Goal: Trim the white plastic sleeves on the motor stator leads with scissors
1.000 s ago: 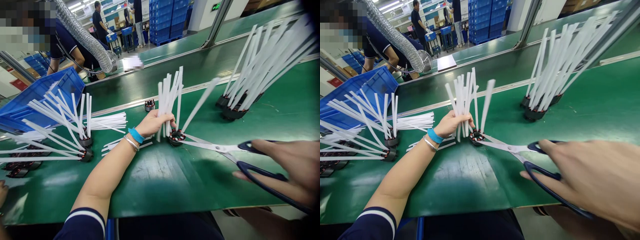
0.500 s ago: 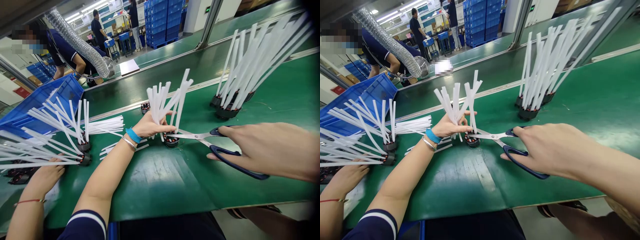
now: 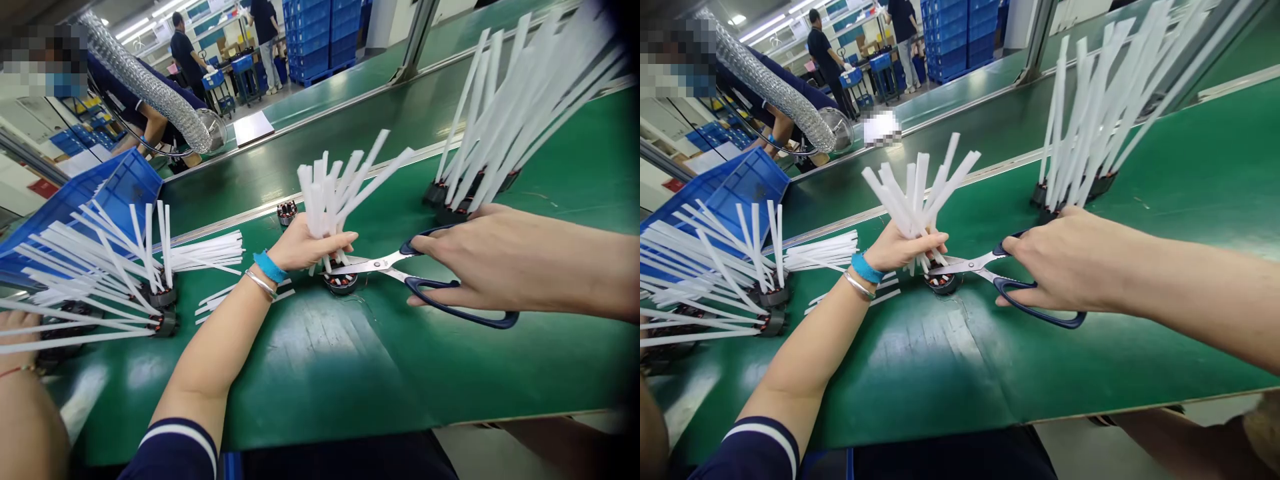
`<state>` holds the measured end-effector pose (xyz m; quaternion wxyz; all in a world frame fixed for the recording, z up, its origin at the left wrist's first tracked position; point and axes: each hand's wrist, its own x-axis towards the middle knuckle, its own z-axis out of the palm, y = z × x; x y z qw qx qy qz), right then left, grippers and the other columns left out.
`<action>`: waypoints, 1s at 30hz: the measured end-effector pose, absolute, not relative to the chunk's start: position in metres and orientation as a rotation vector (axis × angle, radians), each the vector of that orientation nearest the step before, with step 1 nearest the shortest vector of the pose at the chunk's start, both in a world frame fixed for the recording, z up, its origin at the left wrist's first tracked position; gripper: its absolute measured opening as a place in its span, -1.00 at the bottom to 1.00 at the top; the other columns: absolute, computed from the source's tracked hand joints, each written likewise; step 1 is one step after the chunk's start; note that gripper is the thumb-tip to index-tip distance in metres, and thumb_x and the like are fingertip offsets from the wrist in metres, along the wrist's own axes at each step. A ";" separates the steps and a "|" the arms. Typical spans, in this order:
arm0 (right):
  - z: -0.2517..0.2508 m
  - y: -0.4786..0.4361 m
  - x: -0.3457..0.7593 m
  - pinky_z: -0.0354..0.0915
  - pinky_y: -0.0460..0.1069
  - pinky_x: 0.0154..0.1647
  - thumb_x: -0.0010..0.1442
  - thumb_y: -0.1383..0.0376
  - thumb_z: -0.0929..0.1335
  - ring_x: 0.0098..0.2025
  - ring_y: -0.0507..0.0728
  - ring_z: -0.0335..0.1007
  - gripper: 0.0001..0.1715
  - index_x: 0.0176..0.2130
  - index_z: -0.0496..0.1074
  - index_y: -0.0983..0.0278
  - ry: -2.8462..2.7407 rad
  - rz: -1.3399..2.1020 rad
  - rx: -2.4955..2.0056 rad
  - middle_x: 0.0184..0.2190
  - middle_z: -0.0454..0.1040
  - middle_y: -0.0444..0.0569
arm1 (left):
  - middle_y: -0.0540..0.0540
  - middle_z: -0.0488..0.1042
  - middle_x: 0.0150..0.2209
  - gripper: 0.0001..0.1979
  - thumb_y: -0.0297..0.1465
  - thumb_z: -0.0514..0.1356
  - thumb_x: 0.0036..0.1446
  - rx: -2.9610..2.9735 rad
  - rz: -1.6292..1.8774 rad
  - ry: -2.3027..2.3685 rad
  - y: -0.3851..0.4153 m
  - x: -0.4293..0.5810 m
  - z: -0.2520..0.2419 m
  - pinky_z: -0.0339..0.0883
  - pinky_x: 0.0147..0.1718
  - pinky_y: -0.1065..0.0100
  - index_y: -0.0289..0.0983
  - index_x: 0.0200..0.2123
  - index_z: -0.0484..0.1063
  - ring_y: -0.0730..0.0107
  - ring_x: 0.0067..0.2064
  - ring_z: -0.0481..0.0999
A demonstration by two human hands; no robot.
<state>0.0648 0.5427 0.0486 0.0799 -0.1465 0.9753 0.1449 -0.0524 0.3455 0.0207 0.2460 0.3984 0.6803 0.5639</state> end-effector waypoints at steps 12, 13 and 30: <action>0.063 0.544 0.047 -0.01 0.01 -0.48 0.14 0.00 0.28 -0.43 0.21 0.36 -0.63 -0.34 0.39 0.25 2.701 0.528 -0.457 -0.52 0.42 -0.01 | -0.10 0.43 -0.52 -0.61 -0.16 0.25 -0.07 1.026 1.522 1.875 0.347 -0.055 0.022 0.34 -0.55 0.48 -0.44 -0.53 0.38 0.56 -0.56 0.40; 0.064 0.543 0.048 -0.02 0.00 -0.51 0.15 0.02 0.29 -0.44 0.20 0.36 -0.65 -0.33 0.39 0.25 2.685 0.503 -0.400 -0.52 0.42 -0.01 | -0.10 0.43 -0.52 -0.61 -0.16 0.25 -0.07 1.024 1.518 1.872 0.346 -0.056 0.021 0.34 -0.56 0.48 -0.44 -0.53 0.38 0.57 -0.56 0.40; 0.054 0.546 0.068 -0.07 0.02 -0.51 0.11 -0.07 0.26 -0.46 0.26 0.37 -0.56 -0.38 0.41 0.23 2.723 0.428 -0.416 -0.57 0.40 0.02 | -0.13 0.47 -0.49 -0.65 -0.18 0.22 -0.01 1.247 1.356 1.880 0.332 -0.051 0.033 0.39 -0.48 0.43 -0.43 -0.48 0.44 0.48 -0.49 0.46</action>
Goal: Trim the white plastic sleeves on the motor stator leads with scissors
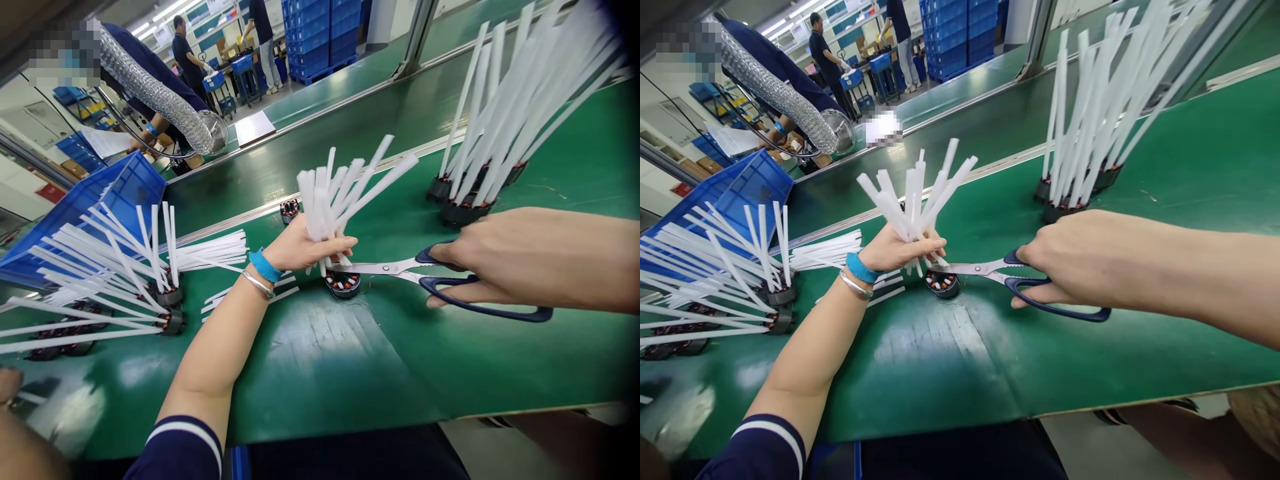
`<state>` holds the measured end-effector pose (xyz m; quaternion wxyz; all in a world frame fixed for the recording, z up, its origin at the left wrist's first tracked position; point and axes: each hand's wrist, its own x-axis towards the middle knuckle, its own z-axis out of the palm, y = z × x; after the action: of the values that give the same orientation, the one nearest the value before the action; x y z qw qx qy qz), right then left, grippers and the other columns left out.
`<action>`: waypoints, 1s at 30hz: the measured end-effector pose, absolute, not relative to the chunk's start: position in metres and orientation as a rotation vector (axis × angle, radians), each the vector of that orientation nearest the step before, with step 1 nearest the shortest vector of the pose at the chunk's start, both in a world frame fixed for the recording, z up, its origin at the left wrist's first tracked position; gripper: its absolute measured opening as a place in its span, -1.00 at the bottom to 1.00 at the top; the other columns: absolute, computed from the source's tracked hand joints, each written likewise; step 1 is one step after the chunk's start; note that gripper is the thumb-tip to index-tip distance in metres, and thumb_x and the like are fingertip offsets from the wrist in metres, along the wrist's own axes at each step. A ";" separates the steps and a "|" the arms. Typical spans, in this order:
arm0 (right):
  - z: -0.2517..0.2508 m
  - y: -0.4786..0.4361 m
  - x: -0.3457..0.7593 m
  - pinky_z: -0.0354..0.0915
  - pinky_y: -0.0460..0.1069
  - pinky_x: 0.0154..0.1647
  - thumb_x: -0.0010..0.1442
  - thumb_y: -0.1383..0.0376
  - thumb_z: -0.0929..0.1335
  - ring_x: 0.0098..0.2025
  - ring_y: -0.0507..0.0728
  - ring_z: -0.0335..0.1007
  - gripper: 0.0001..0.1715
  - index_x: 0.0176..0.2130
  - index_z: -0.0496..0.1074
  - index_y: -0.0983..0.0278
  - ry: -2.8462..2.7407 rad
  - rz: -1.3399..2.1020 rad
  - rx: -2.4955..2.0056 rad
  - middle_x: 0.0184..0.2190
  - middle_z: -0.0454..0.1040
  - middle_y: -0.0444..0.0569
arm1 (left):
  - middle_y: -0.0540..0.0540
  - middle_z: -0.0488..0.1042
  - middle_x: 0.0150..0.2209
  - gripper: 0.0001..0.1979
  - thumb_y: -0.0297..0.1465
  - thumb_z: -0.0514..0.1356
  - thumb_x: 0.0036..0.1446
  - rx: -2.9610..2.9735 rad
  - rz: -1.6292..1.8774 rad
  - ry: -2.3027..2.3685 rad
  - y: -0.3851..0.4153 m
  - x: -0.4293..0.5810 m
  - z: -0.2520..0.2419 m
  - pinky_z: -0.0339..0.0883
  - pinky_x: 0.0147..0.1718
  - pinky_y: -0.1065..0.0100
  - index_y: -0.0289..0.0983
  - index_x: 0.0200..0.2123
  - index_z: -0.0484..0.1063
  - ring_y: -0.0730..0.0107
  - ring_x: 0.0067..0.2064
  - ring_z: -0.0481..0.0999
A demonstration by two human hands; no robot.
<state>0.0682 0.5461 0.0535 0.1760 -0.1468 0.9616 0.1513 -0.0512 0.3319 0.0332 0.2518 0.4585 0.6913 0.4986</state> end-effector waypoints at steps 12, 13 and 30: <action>0.067 0.530 0.069 -0.16 0.00 -0.52 0.19 -0.02 0.23 -0.43 0.26 0.38 -0.58 -0.33 0.40 0.26 2.670 0.528 -0.468 -0.51 0.42 0.03 | -0.14 0.47 -0.46 -0.67 -0.22 0.20 0.02 1.287 1.309 1.854 0.330 -0.049 0.036 0.40 -0.44 0.42 -0.44 -0.47 0.44 0.47 -0.45 0.46; 0.069 0.528 0.068 -0.15 0.00 -0.52 0.20 0.00 0.24 -0.42 0.25 0.39 -0.61 -0.33 0.40 0.26 2.644 0.530 -0.431 -0.49 0.43 0.03 | -0.14 0.46 -0.47 -0.67 -0.21 0.20 0.02 1.288 1.308 1.855 0.329 -0.049 0.036 0.40 -0.45 0.42 -0.44 -0.47 0.44 0.47 -0.46 0.46; 0.038 0.563 0.065 -0.30 -0.08 -0.68 -0.43 -0.20 0.47 -0.78 -0.07 -0.20 -0.45 -0.67 0.40 0.19 3.225 -0.230 -0.216 -0.84 0.16 -0.18 | -0.02 0.40 -0.59 -0.77 -0.38 0.18 0.00 1.116 1.623 2.016 0.305 -0.045 0.065 0.35 -0.43 0.46 -0.36 -0.62 0.33 0.51 -0.48 0.43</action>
<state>0.0646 0.5629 0.0381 -0.0493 -0.0665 0.9940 -0.0708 -0.0446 0.3046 0.0649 0.1608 0.3907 0.7059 0.5685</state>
